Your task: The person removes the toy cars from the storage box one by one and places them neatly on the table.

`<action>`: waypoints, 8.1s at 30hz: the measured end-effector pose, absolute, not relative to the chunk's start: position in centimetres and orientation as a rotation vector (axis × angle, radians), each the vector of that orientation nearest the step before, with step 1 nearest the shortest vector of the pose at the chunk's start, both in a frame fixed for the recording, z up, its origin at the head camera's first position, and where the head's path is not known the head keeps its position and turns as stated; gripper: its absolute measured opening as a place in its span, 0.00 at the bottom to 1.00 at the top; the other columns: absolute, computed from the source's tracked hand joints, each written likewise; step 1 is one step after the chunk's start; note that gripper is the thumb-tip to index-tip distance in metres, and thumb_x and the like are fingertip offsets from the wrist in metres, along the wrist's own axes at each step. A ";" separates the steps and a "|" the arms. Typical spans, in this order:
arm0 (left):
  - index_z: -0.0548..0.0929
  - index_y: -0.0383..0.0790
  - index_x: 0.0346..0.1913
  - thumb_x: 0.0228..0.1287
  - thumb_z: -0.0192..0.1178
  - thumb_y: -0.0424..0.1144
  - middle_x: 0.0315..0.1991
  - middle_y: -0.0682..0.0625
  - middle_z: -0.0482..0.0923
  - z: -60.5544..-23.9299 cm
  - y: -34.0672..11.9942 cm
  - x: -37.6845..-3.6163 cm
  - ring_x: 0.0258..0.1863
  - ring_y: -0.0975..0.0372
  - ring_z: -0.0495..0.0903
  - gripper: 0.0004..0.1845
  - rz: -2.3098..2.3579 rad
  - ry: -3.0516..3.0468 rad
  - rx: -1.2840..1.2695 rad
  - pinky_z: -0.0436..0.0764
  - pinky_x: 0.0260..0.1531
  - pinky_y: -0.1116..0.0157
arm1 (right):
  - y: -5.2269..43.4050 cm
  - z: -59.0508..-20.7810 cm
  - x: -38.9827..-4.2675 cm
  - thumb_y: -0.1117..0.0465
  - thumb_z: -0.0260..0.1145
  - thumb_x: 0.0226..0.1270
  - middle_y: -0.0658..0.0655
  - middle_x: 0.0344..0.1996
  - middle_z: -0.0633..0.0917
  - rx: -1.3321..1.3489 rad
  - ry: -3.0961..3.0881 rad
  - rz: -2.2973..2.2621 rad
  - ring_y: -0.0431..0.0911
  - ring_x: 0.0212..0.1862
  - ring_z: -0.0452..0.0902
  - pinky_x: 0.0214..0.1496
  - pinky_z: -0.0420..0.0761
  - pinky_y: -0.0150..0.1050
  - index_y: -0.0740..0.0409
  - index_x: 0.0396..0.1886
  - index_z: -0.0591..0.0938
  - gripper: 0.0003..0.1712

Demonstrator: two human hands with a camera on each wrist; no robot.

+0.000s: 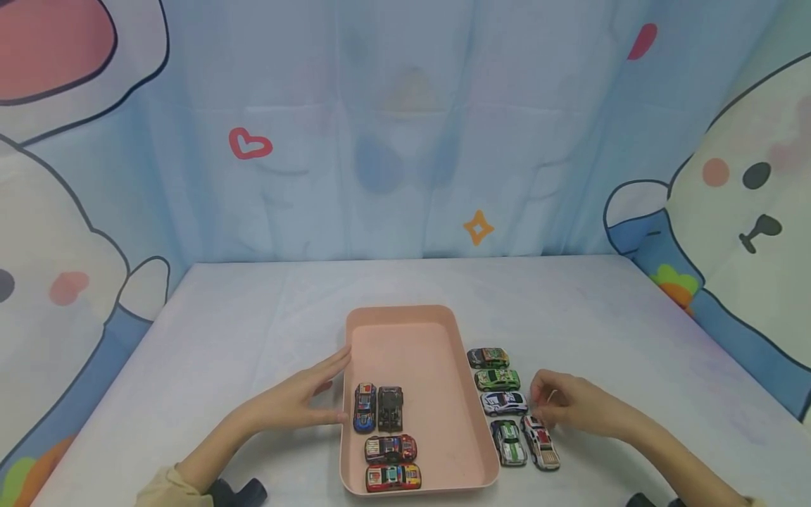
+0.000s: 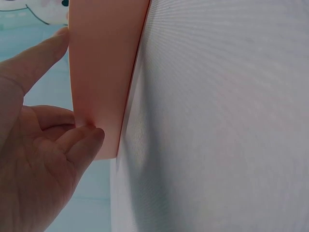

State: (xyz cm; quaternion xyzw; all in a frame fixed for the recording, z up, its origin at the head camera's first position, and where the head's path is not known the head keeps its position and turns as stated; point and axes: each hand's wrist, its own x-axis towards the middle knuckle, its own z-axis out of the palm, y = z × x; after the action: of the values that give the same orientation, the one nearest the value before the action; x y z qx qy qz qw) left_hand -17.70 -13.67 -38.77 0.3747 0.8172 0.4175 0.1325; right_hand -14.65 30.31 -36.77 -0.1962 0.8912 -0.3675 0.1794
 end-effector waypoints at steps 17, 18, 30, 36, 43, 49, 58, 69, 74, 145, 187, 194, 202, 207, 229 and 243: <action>0.55 0.32 0.71 0.57 0.64 0.52 0.71 0.39 0.49 -38.0 -12.7 -17.7 0.68 0.50 0.51 0.46 0.987 2.605 1.110 0.54 0.65 0.51 | 26.8 -33.6 -14.7 0.57 0.65 0.64 0.67 0.62 0.68 -0.788 2.833 -0.923 0.65 0.61 0.64 0.54 0.71 0.62 0.66 0.67 0.64 0.35; 0.55 0.32 0.71 0.58 0.64 0.51 0.71 0.39 0.49 -37.9 -12.5 -17.7 0.69 0.50 0.51 0.45 0.975 2.610 1.117 0.54 0.65 0.52 | 26.4 -33.5 -14.7 0.56 0.65 0.64 0.67 0.64 0.67 -0.813 2.823 -0.910 0.65 0.62 0.62 0.55 0.70 0.63 0.65 0.68 0.63 0.36; 0.66 0.31 0.66 0.49 0.72 0.43 0.61 0.43 0.70 -36.0 -9.3 -17.9 0.59 0.54 0.70 0.42 0.710 2.608 1.103 0.69 0.59 0.57 | 24.0 -33.9 -14.9 0.43 0.74 0.45 0.64 0.71 0.50 -0.844 2.495 -0.777 0.61 0.70 0.44 0.62 0.60 0.62 0.60 0.74 0.50 0.63; 0.73 0.33 0.60 0.43 0.75 0.44 0.51 0.46 0.78 -35.3 -8.2 -17.1 0.50 0.57 0.76 0.39 0.468 2.630 1.038 0.74 0.54 0.60 | 24.0 -34.2 -14.9 0.43 0.74 0.42 0.65 0.71 0.49 -0.865 2.462 -0.760 0.61 0.70 0.44 0.62 0.60 0.63 0.63 0.73 0.49 0.65; 0.82 0.40 0.40 0.34 0.77 0.41 0.34 0.52 0.82 -35.1 -7.2 -16.4 0.34 0.63 0.78 0.24 0.318 2.709 1.062 0.80 0.40 0.64 | 24.0 -34.2 -14.9 0.42 0.73 0.44 0.66 0.71 0.48 -0.911 2.483 -0.722 0.64 0.69 0.43 0.61 0.57 0.67 0.64 0.73 0.51 0.63; 0.80 0.32 0.51 0.33 0.77 0.41 0.46 0.45 0.81 -35.2 -6.8 -15.9 0.47 0.58 0.79 0.35 0.233 2.740 1.034 0.73 0.56 0.61 | 23.9 -34.2 -14.8 0.43 0.73 0.45 0.67 0.71 0.48 -0.920 2.487 -0.726 0.67 0.68 0.42 0.60 0.53 0.71 0.65 0.73 0.51 0.62; 0.76 0.30 0.57 0.38 0.76 0.42 0.52 0.41 0.76 -35.7 -6.8 -15.6 0.55 0.49 0.73 0.39 0.195 2.780 1.001 0.73 0.55 0.55 | 23.8 -34.3 -15.0 0.41 0.72 0.44 0.65 0.71 0.50 -0.891 2.493 -0.703 0.65 0.69 0.41 0.60 0.51 0.71 0.63 0.73 0.52 0.62; 0.77 0.31 0.56 0.35 0.77 0.43 0.49 0.43 0.78 -35.8 -6.7 -15.4 0.52 0.54 0.76 0.40 0.167 2.785 1.025 0.67 0.60 0.58 | 23.7 -34.3 -15.1 0.41 0.72 0.45 0.64 0.71 0.52 -0.901 2.527 -0.613 0.63 0.70 0.41 0.64 0.44 0.69 0.63 0.72 0.54 0.61; 0.77 0.30 0.55 0.34 0.77 0.42 0.48 0.42 0.78 -35.6 -6.7 -15.5 0.51 0.54 0.76 0.40 0.224 2.791 1.019 0.70 0.59 0.58 | 23.7 -34.3 -15.1 0.40 0.72 0.45 0.65 0.71 0.51 -0.913 2.532 -0.603 0.62 0.70 0.42 0.64 0.44 0.68 0.63 0.72 0.53 0.61; 0.67 0.27 0.64 0.55 0.68 0.41 0.64 0.38 0.64 -34.6 -9.7 -17.1 0.63 0.50 0.64 0.37 0.597 2.792 1.123 0.64 0.62 0.57 | 23.7 -34.6 -15.0 0.40 0.71 0.44 0.66 0.71 0.50 -0.908 2.522 -0.636 0.63 0.69 0.45 0.64 0.43 0.68 0.64 0.72 0.53 0.62; 0.74 0.32 0.60 0.45 0.73 0.39 0.53 0.46 0.77 -36.7 -6.3 -17.1 0.54 0.59 0.74 0.35 0.475 2.738 1.180 0.71 0.56 0.67 | 23.7 -34.5 -15.0 0.39 0.72 0.43 0.66 0.71 0.51 -0.914 2.545 -0.622 0.62 0.69 0.46 0.64 0.44 0.68 0.64 0.72 0.55 0.62; 0.73 0.29 0.59 0.48 0.72 0.37 0.54 0.43 0.76 -35.1 -7.5 -17.0 0.55 0.55 0.74 0.34 0.549 2.758 1.180 0.71 0.57 0.63 | 23.8 -34.6 -14.9 0.40 0.72 0.44 0.64 0.71 0.50 -0.882 2.527 -0.626 0.60 0.70 0.45 0.65 0.43 0.67 0.63 0.72 0.54 0.62; 0.72 0.26 0.59 0.49 0.71 0.31 0.55 0.39 0.75 -33.4 -11.1 -17.2 0.54 0.51 0.74 0.32 0.675 2.821 1.187 0.74 0.55 0.57 | 23.8 -34.6 -15.1 0.39 0.71 0.45 0.66 0.71 0.50 -0.928 2.531 -0.630 0.62 0.69 0.45 0.64 0.44 0.68 0.65 0.72 0.53 0.62; 0.72 0.27 0.59 0.47 0.72 0.31 0.55 0.40 0.75 -33.2 -13.9 -17.0 0.54 0.50 0.74 0.34 0.691 2.899 1.066 0.74 0.54 0.55 | 23.8 -34.5 -15.2 0.40 0.71 0.45 0.66 0.71 0.50 -0.924 2.526 -0.627 0.62 0.69 0.45 0.65 0.44 0.67 0.64 0.72 0.53 0.62; 0.74 0.26 0.57 0.44 0.70 0.26 0.54 0.36 0.75 -36.2 -17.7 -17.5 0.54 0.45 0.73 0.32 0.680 2.893 0.795 0.72 0.55 0.50 | 24.1 -34.7 -15.2 0.39 0.70 0.46 0.67 0.71 0.50 -0.960 2.504 -0.672 0.64 0.69 0.45 0.63 0.43 0.70 0.65 0.72 0.53 0.61; 0.75 0.29 0.56 0.42 0.72 0.29 0.54 0.38 0.75 -37.8 -17.8 -18.2 0.55 0.46 0.72 0.33 0.648 2.865 0.735 0.71 0.56 0.51 | 23.8 -34.7 -15.1 0.39 0.71 0.44 0.67 0.71 0.50 -0.939 2.528 -0.651 0.63 0.69 0.45 0.64 0.43 0.69 0.65 0.72 0.54 0.62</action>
State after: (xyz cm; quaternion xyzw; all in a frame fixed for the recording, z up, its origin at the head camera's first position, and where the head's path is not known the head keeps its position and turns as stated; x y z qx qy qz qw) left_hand -18.23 -17.75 -37.78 0.2423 0.9447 0.2137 0.0568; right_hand -15.12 23.85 -34.66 -0.3328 0.8959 -0.2306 0.1828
